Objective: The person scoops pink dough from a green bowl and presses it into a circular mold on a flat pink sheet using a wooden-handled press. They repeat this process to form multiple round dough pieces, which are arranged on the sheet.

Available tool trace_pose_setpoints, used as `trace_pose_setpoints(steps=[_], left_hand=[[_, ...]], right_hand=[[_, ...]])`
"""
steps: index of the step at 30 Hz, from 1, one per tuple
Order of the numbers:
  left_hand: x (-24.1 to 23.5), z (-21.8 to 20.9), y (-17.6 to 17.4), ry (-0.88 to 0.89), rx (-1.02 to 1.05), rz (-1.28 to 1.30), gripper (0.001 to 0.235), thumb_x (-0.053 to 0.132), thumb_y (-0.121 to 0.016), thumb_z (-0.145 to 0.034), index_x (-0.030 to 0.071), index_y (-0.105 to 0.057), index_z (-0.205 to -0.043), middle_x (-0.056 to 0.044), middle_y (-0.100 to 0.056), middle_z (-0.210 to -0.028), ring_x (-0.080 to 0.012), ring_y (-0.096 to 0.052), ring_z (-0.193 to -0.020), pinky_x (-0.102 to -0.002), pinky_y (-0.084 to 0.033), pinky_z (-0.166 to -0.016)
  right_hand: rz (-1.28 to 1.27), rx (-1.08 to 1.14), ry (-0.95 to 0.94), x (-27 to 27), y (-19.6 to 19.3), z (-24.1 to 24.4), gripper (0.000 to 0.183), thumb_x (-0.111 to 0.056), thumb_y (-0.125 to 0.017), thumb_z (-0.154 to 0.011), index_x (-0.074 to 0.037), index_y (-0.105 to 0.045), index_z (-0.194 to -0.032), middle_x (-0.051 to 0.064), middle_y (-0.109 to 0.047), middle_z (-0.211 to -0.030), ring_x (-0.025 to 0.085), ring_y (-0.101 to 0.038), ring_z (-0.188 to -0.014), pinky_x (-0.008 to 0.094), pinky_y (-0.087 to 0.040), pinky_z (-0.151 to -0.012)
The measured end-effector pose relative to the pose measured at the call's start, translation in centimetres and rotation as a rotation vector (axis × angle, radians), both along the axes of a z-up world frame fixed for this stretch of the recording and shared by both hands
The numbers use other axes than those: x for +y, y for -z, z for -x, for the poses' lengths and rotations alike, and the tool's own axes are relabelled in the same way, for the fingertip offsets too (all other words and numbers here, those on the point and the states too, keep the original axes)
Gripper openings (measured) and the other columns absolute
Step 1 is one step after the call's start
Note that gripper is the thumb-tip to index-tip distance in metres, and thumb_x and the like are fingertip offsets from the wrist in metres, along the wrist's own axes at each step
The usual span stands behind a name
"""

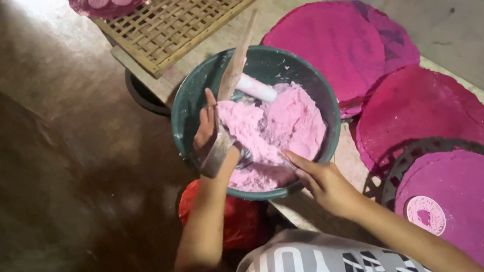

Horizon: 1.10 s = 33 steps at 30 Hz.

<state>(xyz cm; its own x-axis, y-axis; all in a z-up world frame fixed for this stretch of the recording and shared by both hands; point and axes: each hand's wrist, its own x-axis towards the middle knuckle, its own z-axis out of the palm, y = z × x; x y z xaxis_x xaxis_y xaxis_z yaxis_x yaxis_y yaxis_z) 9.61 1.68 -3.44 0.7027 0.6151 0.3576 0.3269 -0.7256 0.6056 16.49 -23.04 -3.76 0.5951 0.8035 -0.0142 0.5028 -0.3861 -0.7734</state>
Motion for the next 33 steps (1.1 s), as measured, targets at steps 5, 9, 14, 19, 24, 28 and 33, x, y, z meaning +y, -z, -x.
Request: trace_pose_setpoints(steps=[5, 9, 14, 19, 24, 28, 33], left_hand=[[1.2, -3.6, 3.4, -0.048, -0.041, -0.538, 0.082, 0.035, -0.072, -0.088, 0.005, -0.034, -0.154, -0.020, -0.053, -0.149, -0.0315, -0.055, -0.105, -0.039, -0.060, -0.087], [-1.2, -4.3, 3.0, -0.041, 0.029, -0.593, 0.074, 0.030, -0.070, -0.093, 0.001, -0.036, -0.153, -0.020, -0.049, -0.165, -0.0329, -0.060, -0.109, -0.032, -0.060, -0.082], [-1.7, -4.0, 1.2, -0.130, 0.099, -0.066, 0.082, 0.045, -0.067, -0.095, 0.019, -0.029, -0.162, -0.016, -0.055, -0.110, -0.0371, -0.067, -0.082, -0.047, -0.055, -0.070], [0.7, -1.5, 1.4, 0.062, -0.193, -0.167, 0.088, 0.031, -0.068, -0.088, 0.008, -0.025, -0.161, -0.019, -0.056, -0.105, -0.0413, -0.063, -0.081, -0.048, -0.055, -0.066], [1.1, -0.9, 3.7, 0.257, -0.091, -0.286, 0.072, 0.024, -0.062, -0.099, 0.020, -0.038, -0.166, -0.010, -0.059, -0.104, -0.0322, -0.068, -0.091, -0.044, -0.056, -0.075], [-1.2, -3.4, 7.1, 0.280, -0.018, -0.083, 0.062, 0.033, -0.060, -0.097, 0.020, -0.046, -0.156, -0.010, -0.065, -0.111, -0.0332, -0.069, -0.091, -0.043, -0.057, -0.076], [-2.9, -2.5, 10.2, 0.502, -0.035, -0.282, 0.052, 0.037, -0.059, -0.094, 0.019, -0.057, -0.142, -0.010, -0.066, -0.128, -0.0354, -0.069, -0.109, -0.047, -0.054, -0.092]], right_hand=[[0.000, 0.103, -0.002, -3.3, -0.6, -4.0, 0.064, 0.002, -0.049, -0.097, -0.023, -0.050, -0.156, 0.020, -0.065, -0.076, 0.020, -0.056, -0.060, 0.035, -0.052, -0.063], [-0.280, -0.181, -0.100, -1.6, 0.0, -7.8, 0.050, -0.002, -0.052, -0.104, -0.014, -0.053, -0.152, 0.013, -0.075, -0.099, 0.012, -0.055, -0.070, 0.032, -0.052, -0.065], [-0.071, -0.056, -0.045, -0.3, 1.4, -3.6, 0.052, -0.012, -0.057, -0.101, -0.020, -0.052, -0.152, 0.018, -0.057, -0.063, 0.015, -0.052, -0.050, 0.034, -0.051, -0.058], [-0.197, -0.212, -0.225, -1.8, -3.1, -4.0, 0.040, -0.020, -0.054, -0.108, -0.025, -0.054, -0.148, 0.019, -0.067, -0.086, 0.017, -0.061, -0.065, 0.034, -0.054, -0.062], [0.732, -0.249, -0.116, -1.9, -11.2, -8.9, 0.038, -0.041, -0.056, -0.104, -0.039, -0.067, -0.140, 0.003, -0.080, -0.092, 0.027, -0.066, -0.063, 0.041, -0.054, -0.057], [0.456, -0.541, -0.310, 2.5, -13.0, -7.8, 0.036, -0.032, -0.066, -0.090, -0.028, -0.075, -0.124, 0.008, -0.079, -0.099, 0.026, -0.070, -0.078, 0.043, -0.054, -0.063], [0.414, -1.400, -0.533, 2.2, -8.4, -2.0, 0.034, -0.018, -0.059, -0.087, -0.003, -0.061, -0.117, 0.009, -0.068, -0.090, 0.022, -0.068, -0.072, 0.036, -0.057, -0.055]])
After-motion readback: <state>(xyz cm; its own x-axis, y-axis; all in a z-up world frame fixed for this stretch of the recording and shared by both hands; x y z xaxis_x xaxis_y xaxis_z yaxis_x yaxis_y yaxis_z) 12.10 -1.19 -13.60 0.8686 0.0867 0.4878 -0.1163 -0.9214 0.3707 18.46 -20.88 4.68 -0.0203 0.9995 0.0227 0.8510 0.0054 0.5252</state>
